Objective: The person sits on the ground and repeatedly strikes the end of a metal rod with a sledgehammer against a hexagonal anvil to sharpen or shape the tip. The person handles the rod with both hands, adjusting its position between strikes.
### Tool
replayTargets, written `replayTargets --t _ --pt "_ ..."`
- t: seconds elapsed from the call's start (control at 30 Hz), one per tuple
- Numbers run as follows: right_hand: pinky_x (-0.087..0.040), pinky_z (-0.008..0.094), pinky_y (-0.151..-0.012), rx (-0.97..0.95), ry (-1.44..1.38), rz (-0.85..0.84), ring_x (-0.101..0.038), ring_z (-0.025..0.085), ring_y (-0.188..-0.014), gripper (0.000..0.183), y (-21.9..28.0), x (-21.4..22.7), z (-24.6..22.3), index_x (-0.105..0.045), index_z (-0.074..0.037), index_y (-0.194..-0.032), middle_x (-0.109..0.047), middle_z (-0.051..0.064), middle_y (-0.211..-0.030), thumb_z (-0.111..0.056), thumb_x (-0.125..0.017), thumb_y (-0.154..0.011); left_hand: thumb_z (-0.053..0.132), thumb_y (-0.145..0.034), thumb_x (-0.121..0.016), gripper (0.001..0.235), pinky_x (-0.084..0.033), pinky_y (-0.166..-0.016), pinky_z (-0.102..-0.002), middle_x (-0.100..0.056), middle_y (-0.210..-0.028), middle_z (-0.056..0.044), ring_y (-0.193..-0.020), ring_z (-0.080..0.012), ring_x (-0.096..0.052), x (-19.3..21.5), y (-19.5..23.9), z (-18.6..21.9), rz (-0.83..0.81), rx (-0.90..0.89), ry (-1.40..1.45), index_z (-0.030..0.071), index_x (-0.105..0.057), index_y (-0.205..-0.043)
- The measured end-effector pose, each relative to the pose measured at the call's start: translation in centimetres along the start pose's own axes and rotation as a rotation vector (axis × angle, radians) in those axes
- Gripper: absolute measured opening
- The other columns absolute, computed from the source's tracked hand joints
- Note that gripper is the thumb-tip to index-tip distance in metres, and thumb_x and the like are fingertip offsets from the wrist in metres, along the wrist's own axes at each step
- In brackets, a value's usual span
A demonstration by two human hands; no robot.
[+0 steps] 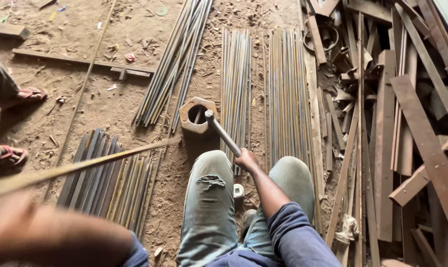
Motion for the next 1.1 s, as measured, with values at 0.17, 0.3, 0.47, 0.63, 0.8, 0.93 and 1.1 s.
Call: replayTargets --t 0.17,0.3,0.47,0.63,0.8,0.93,1.1 --pt "-0.058 0.043 -0.08 0.001 0.009 0.0 -0.074 0.032 -0.089 0.042 0.0 0.1 -0.2 -0.066 -0.013 -0.12 -0.075 0.017 -0.099 -0.015 -0.066 -0.078 0.043 -0.115 -0.048 0.041 -0.055 -0.094 -0.036 -0.063 -0.116 -0.017 -0.102 -0.0209 -0.061 -2.1 -2.1 5.6 0.191 -0.244 -0.015 0.004 -0.054 -0.125" --pt "-0.059 0.043 -0.077 -0.041 -0.002 -0.021 -0.076 0.031 -0.087 0.042 -0.1 -0.1 0.0 -0.066 -0.012 -0.121 -0.076 0.017 -0.099 -0.014 -0.064 -0.079 0.042 -0.116 -0.051 0.041 -0.061 -0.1 -0.036 -0.069 -0.119 -0.017 -0.106 -0.0205 -0.067 -4.3 -3.8 7.4 0.256 -0.313 -0.018 0.004 -0.058 -0.128" --pt "-0.057 0.042 -0.071 0.009 -0.027 -0.003 -0.073 0.029 -0.081 0.041 -0.6 -0.6 1.1 -0.067 -0.011 -0.12 -0.074 0.017 -0.095 -0.017 -0.067 -0.08 0.028 -0.123 -0.053 0.03 -0.066 -0.096 -0.028 -0.075 -0.119 -0.013 -0.108 -0.0175 -0.074 -9.8 -0.4 0.4 -0.172 -0.053 0.033 0.0 -0.065 -0.13" --pt "-0.057 0.042 -0.064 -0.008 -0.039 -0.012 -0.073 0.026 -0.072 0.042 -0.8 -0.1 0.6 -0.067 -0.009 -0.118 -0.074 0.015 -0.086 -0.015 -0.068 -0.076 0.026 -0.116 -0.05 0.029 -0.039 -0.054 -0.03 -0.063 -0.093 -0.009 -0.067 -0.0198 -0.049 -14.1 13.1 -12.1 -0.405 0.923 0.043 0.003 -0.066 -0.12" --pt "-0.055 0.043 -0.058 -0.002 -0.075 -0.015 -0.071 0.028 -0.066 0.039 -0.3 0.4 -0.5 -0.065 -0.008 -0.115 -0.072 0.016 -0.081 -0.015 -0.066 -0.077 0.022 -0.112 -0.049 0.027 -0.042 -0.065 -0.032 -0.064 -0.101 -0.01 -0.077 -0.0207 -0.052 -15.7 17.1 -11.1 -0.512 0.874 0.166 0.003 -0.066 -0.122" --pt "-0.055 0.04 -0.061 0.048 -0.013 0.023 -0.071 0.026 -0.069 0.04 -0.1 0.5 -0.5 -0.069 -0.012 -0.116 -0.072 0.016 -0.083 -0.015 -0.066 -0.076 0.018 -0.109 -0.049 0.027 -0.044 -0.073 -0.033 -0.065 -0.106 -0.011 -0.086 -0.0214 -0.054 -17.0 19.6 -8.6 -0.608 0.778 0.273 0.002 -0.066 -0.124" --pt "-0.057 0.042 -0.066 -0.024 -0.022 -0.027 -0.074 0.029 -0.075 0.042 0.2 -0.1 0.0 -0.066 -0.01 -0.118 -0.075 0.017 -0.09 -0.015 -0.065 -0.076 0.013 -0.105 -0.049 0.029 -0.046 -0.084 -0.035 -0.066 -0.113 -0.012 -0.096 -0.0223 -0.057 -17.0 20.2 -5.2 -0.698 0.634 0.396 0.002 -0.066 -0.125"
Point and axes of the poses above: each hand's wrist, its own y-axis away from the middle knuckle, its own x-axis out of the back of the hand, z = x × y, the point moved 9 cm from there along -y, towards the middle knuckle
